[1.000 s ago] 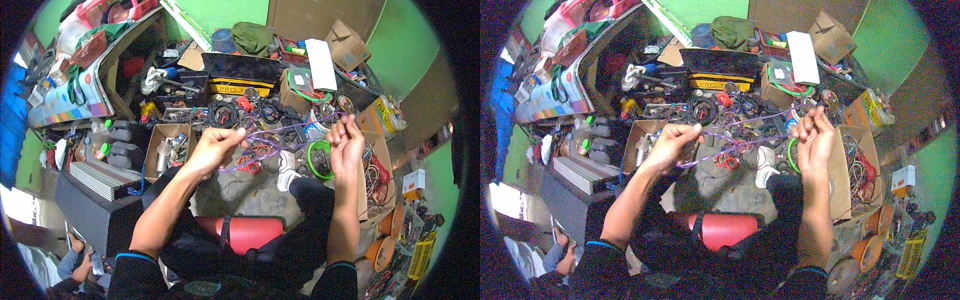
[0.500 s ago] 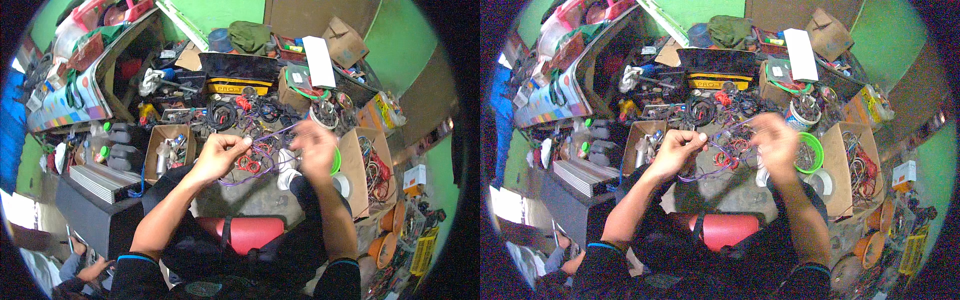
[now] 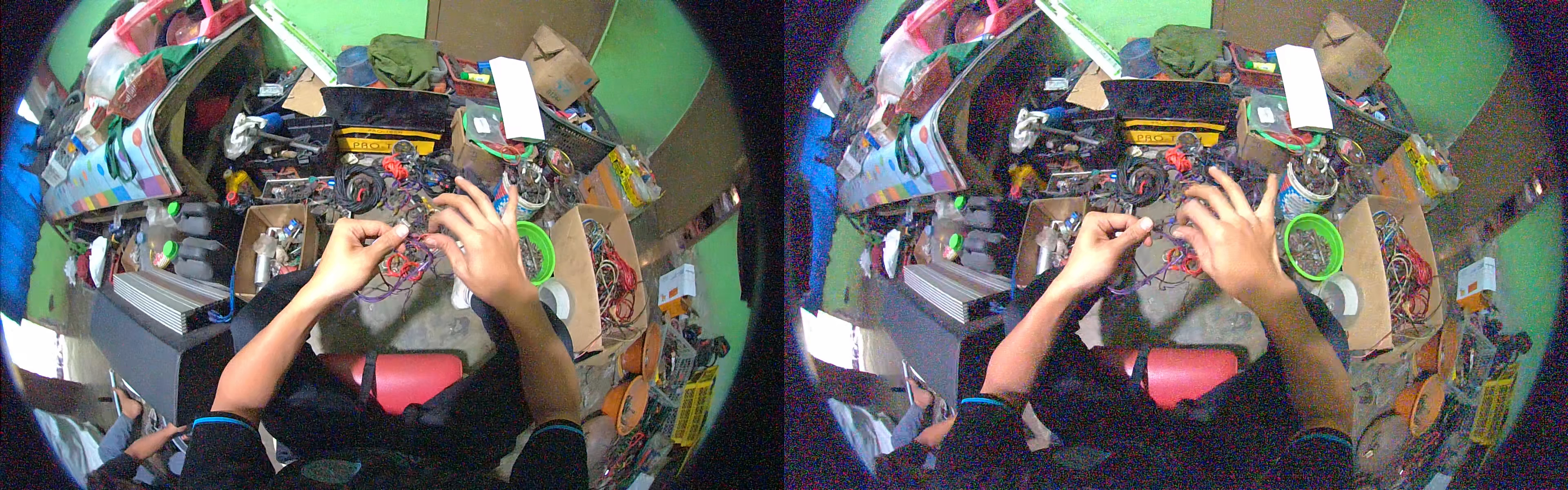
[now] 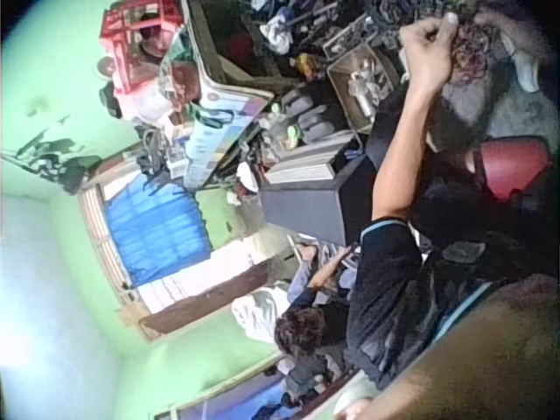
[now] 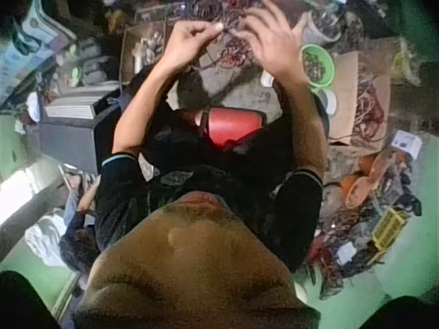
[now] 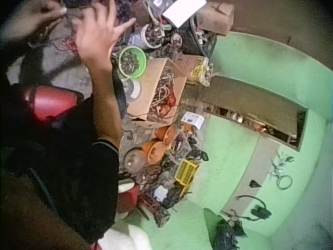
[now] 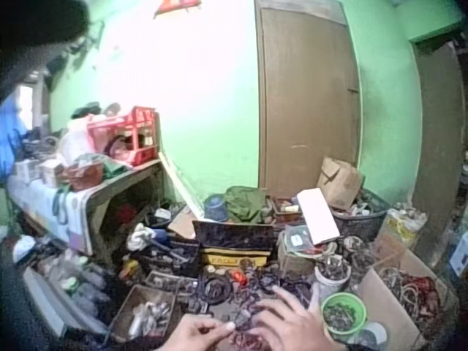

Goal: The person sits cross-legged and untangles a bundle of purple and red wires. They strip the insulation from the wire ends using a small tool and then twist the exposed strands together to join them.

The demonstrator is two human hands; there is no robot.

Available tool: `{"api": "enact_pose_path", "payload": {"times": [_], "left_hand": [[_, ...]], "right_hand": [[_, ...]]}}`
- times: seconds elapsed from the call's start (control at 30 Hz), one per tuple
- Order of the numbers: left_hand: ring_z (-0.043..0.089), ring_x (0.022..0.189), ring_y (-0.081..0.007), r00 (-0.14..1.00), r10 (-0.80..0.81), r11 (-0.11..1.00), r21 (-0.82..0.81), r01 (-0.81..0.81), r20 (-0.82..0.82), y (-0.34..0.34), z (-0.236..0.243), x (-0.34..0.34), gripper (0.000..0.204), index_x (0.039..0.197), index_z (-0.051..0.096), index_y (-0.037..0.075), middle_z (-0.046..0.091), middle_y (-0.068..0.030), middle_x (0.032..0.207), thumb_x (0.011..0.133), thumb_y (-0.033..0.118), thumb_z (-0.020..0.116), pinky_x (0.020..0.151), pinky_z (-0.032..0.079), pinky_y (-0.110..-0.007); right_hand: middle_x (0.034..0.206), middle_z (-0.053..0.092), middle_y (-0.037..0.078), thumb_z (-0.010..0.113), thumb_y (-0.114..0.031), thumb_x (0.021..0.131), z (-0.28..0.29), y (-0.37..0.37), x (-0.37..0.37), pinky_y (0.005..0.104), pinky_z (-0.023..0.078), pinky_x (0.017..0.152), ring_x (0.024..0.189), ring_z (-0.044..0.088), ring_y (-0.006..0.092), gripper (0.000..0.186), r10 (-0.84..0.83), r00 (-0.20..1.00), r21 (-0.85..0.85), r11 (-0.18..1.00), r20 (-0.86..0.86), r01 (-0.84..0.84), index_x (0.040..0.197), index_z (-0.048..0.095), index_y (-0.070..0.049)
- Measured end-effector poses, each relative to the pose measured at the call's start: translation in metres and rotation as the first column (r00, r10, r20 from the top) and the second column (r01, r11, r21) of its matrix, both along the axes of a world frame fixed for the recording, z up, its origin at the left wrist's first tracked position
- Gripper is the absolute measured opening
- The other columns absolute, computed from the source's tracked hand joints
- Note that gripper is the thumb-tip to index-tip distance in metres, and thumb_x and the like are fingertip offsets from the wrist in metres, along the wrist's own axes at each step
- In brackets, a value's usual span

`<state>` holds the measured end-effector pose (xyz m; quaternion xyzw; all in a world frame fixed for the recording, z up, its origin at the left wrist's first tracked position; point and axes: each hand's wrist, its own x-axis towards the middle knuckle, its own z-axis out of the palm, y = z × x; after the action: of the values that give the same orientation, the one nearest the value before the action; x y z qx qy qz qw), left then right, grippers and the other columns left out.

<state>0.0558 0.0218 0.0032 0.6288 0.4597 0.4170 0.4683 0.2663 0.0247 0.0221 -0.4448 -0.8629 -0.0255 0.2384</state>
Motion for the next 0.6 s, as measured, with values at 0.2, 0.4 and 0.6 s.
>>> {"api": "enact_pose_path", "payload": {"times": [0.2, 0.4, 0.6], "left_hand": [[0.036, 0.049, -0.0017, 0.996, -0.071, 0.997, 0.026, 0.069, 0.060, -0.003, -0.002, 0.005, 0.033, 0.070, 0.067, 0.004, 0.046, 0.0080, 0.053, 0.090, 0.030, 0.063, 0.044, 0.026, -0.023], [0.038, 0.050, -0.0021, 0.998, -0.042, 0.998, -0.056, 0.040, -0.048, 0.001, 0.002, -0.003, 0.031, 0.072, 0.069, 0.003, 0.048, 0.0073, 0.054, 0.090, 0.028, 0.064, 0.045, 0.028, -0.023], [0.043, 0.053, -0.0031, 0.994, -0.101, 0.992, 0.072, 0.103, -0.036, 0.000, -0.004, 0.007, 0.025, 0.077, 0.071, 0.001, 0.057, 0.0047, 0.061, 0.088, 0.023, 0.066, 0.048, 0.034, -0.024]], "right_hand": [[0.106, 0.064, 0.005, 0.063, -0.027, 0.085, -0.007, 0.000, 0.007, 0.0644, 0.025, 0.100, 0.113, 0.055, 0.0264, 0.017, 0.132, 0.968, -0.132, 0.978, -0.212, -0.162, 0.095, 0.065, -0.013], [0.096, 0.067, 0.013, 0.060, -0.014, 0.088, 0.010, 0.009, 0.039, 0.0331, 0.044, 0.091, 0.092, 0.063, 0.0235, 0.019, -0.096, 0.800, -0.239, 0.969, -0.593, -0.061, 0.094, 0.065, 0.003], [0.093, 0.066, 0.017, 0.062, -0.021, 0.088, -0.016, 0.002, 0.006, 0.0379, 0.049, 0.076, 0.087, 0.064, 0.0331, 0.025, 0.239, 0.843, -0.378, 0.811, -0.482, -0.446, 0.102, 0.064, -0.001]]}}
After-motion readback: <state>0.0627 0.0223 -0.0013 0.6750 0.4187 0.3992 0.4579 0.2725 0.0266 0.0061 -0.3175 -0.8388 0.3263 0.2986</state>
